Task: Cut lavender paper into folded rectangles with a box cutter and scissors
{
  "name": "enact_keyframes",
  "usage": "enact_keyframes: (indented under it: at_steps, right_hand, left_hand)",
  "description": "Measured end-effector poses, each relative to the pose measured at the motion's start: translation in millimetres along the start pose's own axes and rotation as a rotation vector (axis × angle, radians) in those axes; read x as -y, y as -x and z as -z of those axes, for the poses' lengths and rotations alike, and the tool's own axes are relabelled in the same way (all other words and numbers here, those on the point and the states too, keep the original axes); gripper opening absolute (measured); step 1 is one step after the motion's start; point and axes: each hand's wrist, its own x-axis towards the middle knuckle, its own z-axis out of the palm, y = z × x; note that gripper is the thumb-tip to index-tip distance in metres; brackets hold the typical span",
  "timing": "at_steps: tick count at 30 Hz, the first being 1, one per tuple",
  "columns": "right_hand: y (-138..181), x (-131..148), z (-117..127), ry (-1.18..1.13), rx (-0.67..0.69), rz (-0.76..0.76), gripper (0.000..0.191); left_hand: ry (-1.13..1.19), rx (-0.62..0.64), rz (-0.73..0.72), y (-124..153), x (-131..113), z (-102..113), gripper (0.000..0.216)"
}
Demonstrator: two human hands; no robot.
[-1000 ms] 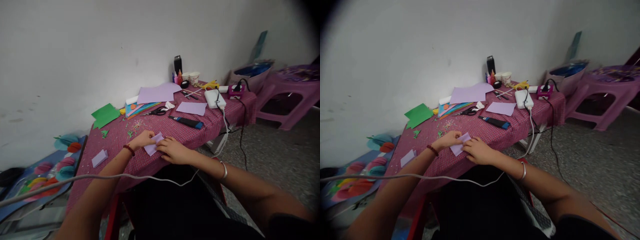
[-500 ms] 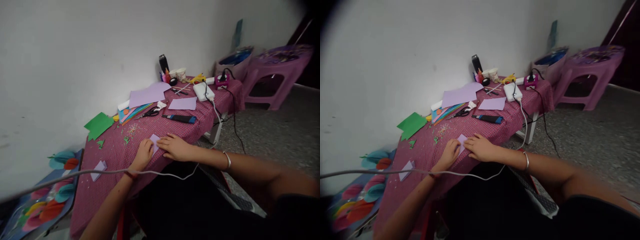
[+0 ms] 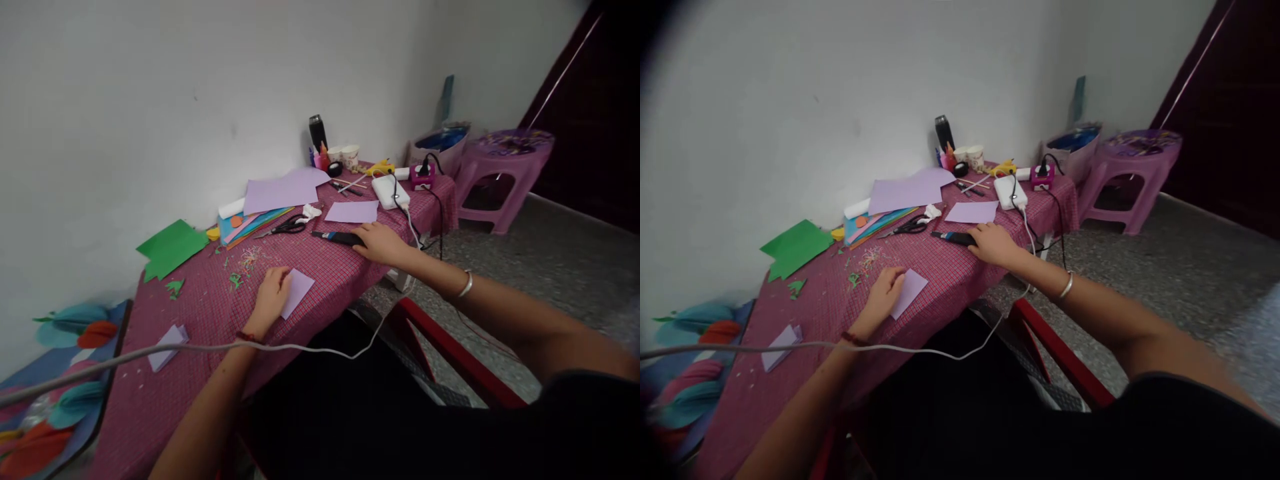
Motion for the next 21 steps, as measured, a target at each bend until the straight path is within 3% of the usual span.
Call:
enact_keyframes:
  at_steps: [3, 6, 11, 16, 21]
  right_hand:
    - [-7, -8, -2, -0.009, 0.015, 0.061, 0.037]
    - [-4, -13, 0, -0.126, -0.005, 0.202, 0.038]
    - [11, -23, 0, -0.349, 0.003, 0.390, 0.039]
    - [16, -30, -4, -0.433, 0.033, 0.433, 0.038]
    - [18, -34, -2, -0.468, 0.031, 0.412, 0.034]
  left_hand:
    - [-0.030, -0.063, 0.109, -5, -1, -10, 0.028]
    - [-0.124, -0.054, 0.118, -4, -10, -15, 0.029]
    - [-0.320, -0.033, -0.021, 0, -26, -15, 0.036]
    - [-0.325, 0.059, -0.201, -2, -28, -12, 0.038]
    - [-0.303, 0.108, -0.239, -4, -25, -12, 0.040]
